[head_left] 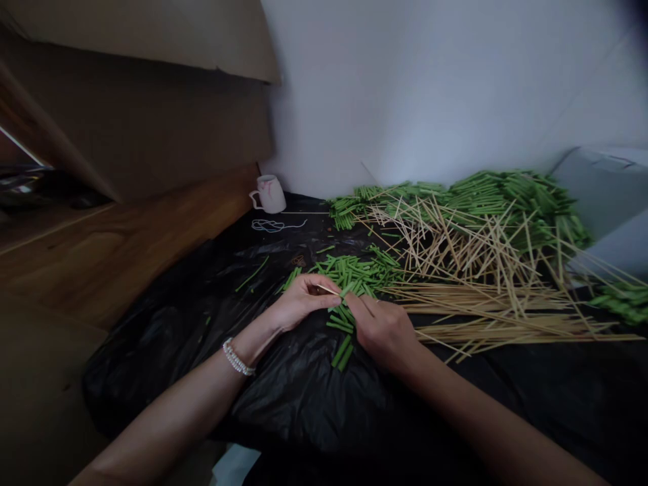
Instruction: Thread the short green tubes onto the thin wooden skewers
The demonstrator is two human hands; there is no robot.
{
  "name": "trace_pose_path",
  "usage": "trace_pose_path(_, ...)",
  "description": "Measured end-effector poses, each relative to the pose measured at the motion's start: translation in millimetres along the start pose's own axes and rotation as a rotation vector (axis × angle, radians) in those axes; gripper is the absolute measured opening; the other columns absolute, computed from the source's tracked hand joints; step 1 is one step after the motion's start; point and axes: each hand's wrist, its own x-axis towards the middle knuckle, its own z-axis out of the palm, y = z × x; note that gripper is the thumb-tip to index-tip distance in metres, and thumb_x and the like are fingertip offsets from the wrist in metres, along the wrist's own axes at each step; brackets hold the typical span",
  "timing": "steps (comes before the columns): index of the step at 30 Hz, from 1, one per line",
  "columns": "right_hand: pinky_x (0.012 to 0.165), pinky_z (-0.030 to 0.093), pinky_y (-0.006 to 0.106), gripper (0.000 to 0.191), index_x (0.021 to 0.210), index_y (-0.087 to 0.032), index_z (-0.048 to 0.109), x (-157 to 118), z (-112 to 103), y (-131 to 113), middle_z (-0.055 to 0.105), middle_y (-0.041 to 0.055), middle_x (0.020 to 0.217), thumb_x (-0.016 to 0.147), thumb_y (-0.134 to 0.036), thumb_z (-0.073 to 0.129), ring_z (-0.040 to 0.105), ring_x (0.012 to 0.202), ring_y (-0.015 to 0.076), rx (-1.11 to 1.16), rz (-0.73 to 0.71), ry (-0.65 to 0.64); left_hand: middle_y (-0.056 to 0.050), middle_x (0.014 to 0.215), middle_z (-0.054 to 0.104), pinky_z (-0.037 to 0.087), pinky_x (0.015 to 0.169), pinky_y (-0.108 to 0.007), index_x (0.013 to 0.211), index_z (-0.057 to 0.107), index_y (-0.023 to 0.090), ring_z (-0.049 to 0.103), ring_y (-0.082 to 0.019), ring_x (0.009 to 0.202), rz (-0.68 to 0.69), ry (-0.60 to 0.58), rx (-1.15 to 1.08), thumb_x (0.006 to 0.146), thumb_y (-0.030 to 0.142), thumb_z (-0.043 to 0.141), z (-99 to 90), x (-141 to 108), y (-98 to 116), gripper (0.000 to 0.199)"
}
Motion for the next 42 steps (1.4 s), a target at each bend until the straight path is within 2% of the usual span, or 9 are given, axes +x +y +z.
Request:
trace_pose_path(5,0.054,0.031,0.028,0.028,0.108,-0.012,0.063,0,2,5,0.061,0.0006,0.069,0.091,-0.013,0.042,0.051,0.055,0.0121,-0.028,0.024,-0.002,-0.001,0.07,0.069,0.046,0.063,-0.021,0.075,0.074,0.015,0.059,-0.01,0.062,0.065,0.028,0.026,0.06,0.023,0.084,-0.7,2,2,0.019)
trace_pose_path(11,0.057,0.033,0.027,0.029,0.108,-0.014,0.065,-1,1,30,0.067,0.0025,0.078,0.089,-0.01,0.042,0.056,0.061,0.012,-0.089,0.153,0.014,-0.003,0.075,0.07,0.046,0.066,-0.024,0.079,0.074,0.016,0.059,-0.011,0.065,0.191,0.293,0.021,0.069,0.04,0.078,-25.1,7,12,0.026)
trace_pose_path(13,0.059,0.034,0.026,0.027,0.105,-0.014,0.066,-1,1,36,0.069,0.0032,0.08,0.089,-0.012,0.044,0.058,0.065,0.0121,-0.093,0.171,0.006,-0.004,0.077,0.07,0.045,0.068,-0.025,0.079,0.074,0.016,0.059,-0.013,0.068,0.196,0.327,0.212,0.07,0.041,0.076,-30.6,8,13,0.026)
trace_pose_path(20,0.057,0.033,0.026,0.026,0.104,-0.015,0.066,-2,2,39,0.068,0.0026,0.077,0.091,-0.016,0.044,0.059,0.064,0.0122,-0.107,0.191,-0.037,-0.005,0.075,0.066,0.041,0.076,-0.033,0.07,0.07,0.019,0.057,-0.021,0.079,0.334,0.248,1.092,0.074,0.049,0.069,-33.4,8,0,0.031)
trace_pose_path(23,0.056,0.032,0.027,0.027,0.105,-0.016,0.067,-1,1,38,0.066,0.0016,0.074,0.09,-0.016,0.044,0.058,0.062,0.0126,-0.11,0.197,-0.072,-0.004,0.076,0.065,0.04,0.073,-0.032,0.07,0.069,0.02,0.055,-0.022,0.081,0.301,0.208,1.272,0.073,0.048,0.07,-36.2,8,-2,0.028)
trace_pose_path(28,0.058,0.032,0.027,0.029,0.108,-0.016,0.066,-2,1,36,0.067,0.0021,0.077,0.089,-0.014,0.044,0.058,0.065,0.0128,-0.094,0.198,-0.093,-0.002,0.078,0.068,0.041,0.076,-0.03,0.074,0.068,0.021,0.058,-0.019,0.08,0.301,0.113,1.178,0.08,0.038,0.065,-36.6,8,1,0.018)
trace_pose_path(33,0.058,0.031,0.027,0.03,0.111,-0.016,0.064,-3,4,32,0.067,0.0015,0.077,0.089,-0.015,0.044,0.056,0.063,0.0127,-0.071,0.166,-0.075,-0.001,0.076,0.069,0.038,0.062,-0.025,0.078,0.067,0.019,0.056,-0.014,0.065,0.257,0.235,1.038,0.083,0.039,0.06,-33.6,9,1,0.022)
trace_pose_path(37,0.057,0.03,0.027,0.031,0.11,-0.016,0.065,-4,6,29,0.066,0.0015,0.076,0.088,-0.014,0.045,0.055,0.061,0.0125,-0.058,0.141,-0.099,-0.001,0.074,0.068,0.038,0.058,-0.024,0.082,0.066,0.017,0.056,-0.014,0.064,0.268,0.337,0.875,0.082,0.038,0.059,-36.6,11,-2,0.022)
trace_pose_path(42,0.057,0.031,0.026,0.031,0.11,-0.015,0.065,-4,6,31,0.067,0.0025,0.079,0.087,-0.013,0.044,0.056,0.064,0.012,-0.04,0.162,-0.131,-0.003,0.076,0.068,0.039,0.063,-0.026,0.079,0.068,0.017,0.057,-0.016,0.068,0.26,0.294,0.858,0.082,0.043,0.06,-36.3,11,-1,0.027)
